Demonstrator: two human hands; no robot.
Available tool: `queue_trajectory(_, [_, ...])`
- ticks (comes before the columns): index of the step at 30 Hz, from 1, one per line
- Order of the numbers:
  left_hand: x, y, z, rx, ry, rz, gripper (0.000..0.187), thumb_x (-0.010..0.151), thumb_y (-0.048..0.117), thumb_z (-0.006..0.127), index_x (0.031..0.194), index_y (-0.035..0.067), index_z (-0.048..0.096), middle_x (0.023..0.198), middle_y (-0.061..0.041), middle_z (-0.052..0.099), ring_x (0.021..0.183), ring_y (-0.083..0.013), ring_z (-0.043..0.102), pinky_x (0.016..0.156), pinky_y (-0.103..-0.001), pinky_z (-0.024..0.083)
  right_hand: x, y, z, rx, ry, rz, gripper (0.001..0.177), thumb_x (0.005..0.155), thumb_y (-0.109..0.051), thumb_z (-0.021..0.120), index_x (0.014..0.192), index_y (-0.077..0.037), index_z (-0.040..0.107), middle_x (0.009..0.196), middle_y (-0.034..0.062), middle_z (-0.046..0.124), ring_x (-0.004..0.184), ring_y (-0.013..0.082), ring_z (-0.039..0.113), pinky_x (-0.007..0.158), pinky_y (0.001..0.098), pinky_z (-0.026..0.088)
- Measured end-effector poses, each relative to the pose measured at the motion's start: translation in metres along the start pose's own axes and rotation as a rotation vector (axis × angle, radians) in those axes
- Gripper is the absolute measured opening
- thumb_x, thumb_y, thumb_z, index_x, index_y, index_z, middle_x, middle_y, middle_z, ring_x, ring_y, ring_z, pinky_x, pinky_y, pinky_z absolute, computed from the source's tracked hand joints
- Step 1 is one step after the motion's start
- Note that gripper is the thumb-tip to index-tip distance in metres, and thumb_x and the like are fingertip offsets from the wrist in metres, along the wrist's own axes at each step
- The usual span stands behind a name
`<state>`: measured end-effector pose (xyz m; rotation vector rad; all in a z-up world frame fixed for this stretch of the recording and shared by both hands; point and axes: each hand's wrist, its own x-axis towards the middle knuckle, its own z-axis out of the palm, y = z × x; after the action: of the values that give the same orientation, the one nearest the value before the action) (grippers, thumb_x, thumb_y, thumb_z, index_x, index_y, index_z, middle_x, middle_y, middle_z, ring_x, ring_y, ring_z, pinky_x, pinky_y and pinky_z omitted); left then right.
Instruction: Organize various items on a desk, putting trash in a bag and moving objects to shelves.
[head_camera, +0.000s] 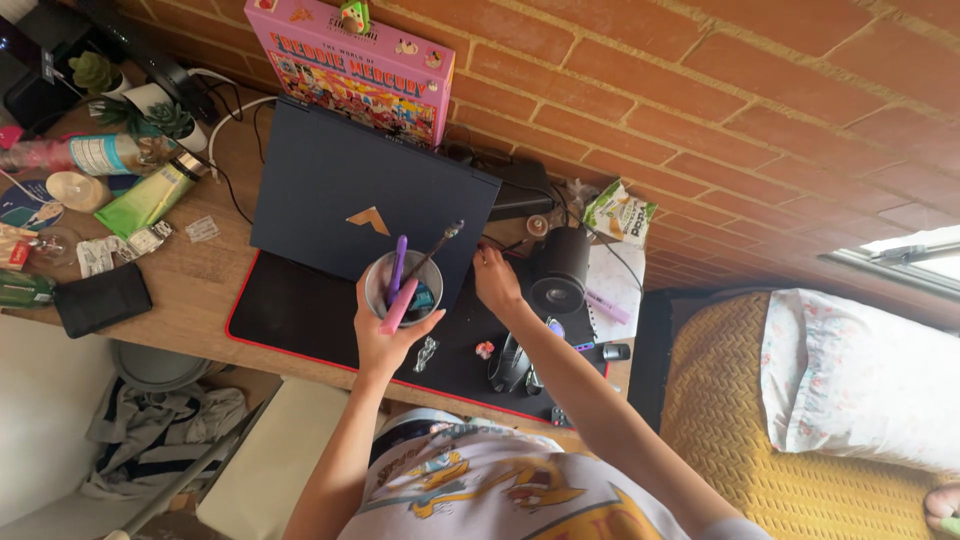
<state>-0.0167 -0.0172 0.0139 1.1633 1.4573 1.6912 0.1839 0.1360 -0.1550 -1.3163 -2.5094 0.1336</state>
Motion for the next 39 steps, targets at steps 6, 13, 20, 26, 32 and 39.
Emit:
queue_trajectory(6, [-0.003,-0.022,0.004,0.242,-0.039,0.217,0.079,0.073,0.013,0.096,0.138,-0.002,0.055,0.147,-0.021,0.051,0.127,-0.0269,0.062,0.107,-0.036,0.053,-0.005,0.023,0.044,-0.284,-0.103,-0.026,0.027,0.087,-0.013,0.066,0.113,-0.005,0.065,0.108,0.012,0.063,0.105,0.0287,0.059,0.084,0.0408,0.05])
queue_trajectory(13, [0.006,-0.009,0.011,0.007,-0.014,-0.03,0.092,0.072,0.021,0.094,0.144,-0.004,0.042,0.134,-0.015,0.06,0.12,-0.0207,0.065,0.102,-0.032,0.055,-0.016,0.015,0.003,-0.032,-0.262,0.209,0.027,0.086,-0.017,0.069,0.103,0.001,0.062,0.098,0.0202,0.069,0.096,0.0391,0.067,0.081,0.0461,0.055])
queue_trajectory(20, [0.01,-0.009,0.028,-0.016,-0.053,0.043,0.089,0.076,0.015,0.092,0.146,-0.005,0.04,0.138,-0.018,0.059,0.123,-0.023,0.064,0.106,-0.034,0.053,-0.052,-0.022,-0.163,0.416,0.079,0.455,0.016,0.093,-0.014,0.069,0.105,-0.004,0.073,0.09,0.0201,0.075,0.082,0.0347,0.075,0.07,0.0424,0.057])
queue_trajectory(26, [0.007,0.0,0.044,-0.024,-0.09,0.003,0.09,0.074,0.015,0.092,0.145,-0.005,0.039,0.135,-0.017,0.061,0.12,-0.0214,0.065,0.104,-0.032,0.053,-0.09,-0.007,-0.234,1.25,0.241,0.76,0.022,0.098,-0.011,0.067,0.118,-0.003,0.069,0.1,0.0108,0.077,0.09,0.0187,0.071,0.073,0.0259,0.054])
queue_trajectory(32, [0.002,0.013,0.061,0.069,-0.122,0.035,0.087,0.073,0.014,0.094,0.143,-0.003,0.045,0.136,-0.019,0.059,0.119,-0.0224,0.066,0.101,-0.033,0.055,-0.075,-0.031,-0.268,2.109,0.231,0.514,0.038,0.098,0.001,0.062,0.136,-0.003,0.057,0.114,0.0123,0.071,0.107,0.0222,0.067,0.086,0.0287,0.054])
queue_trajectory(39, [-0.003,0.032,0.068,0.081,-0.091,0.047,0.095,0.065,0.019,0.096,0.142,-0.001,0.044,0.125,-0.015,0.066,0.113,-0.0211,0.069,0.098,-0.034,0.056,-0.045,-0.046,-0.273,1.51,0.258,0.381,0.024,0.106,-0.016,0.056,0.122,-0.001,0.065,0.115,0.0143,0.076,0.11,0.0213,0.071,0.1,0.0347,0.055])
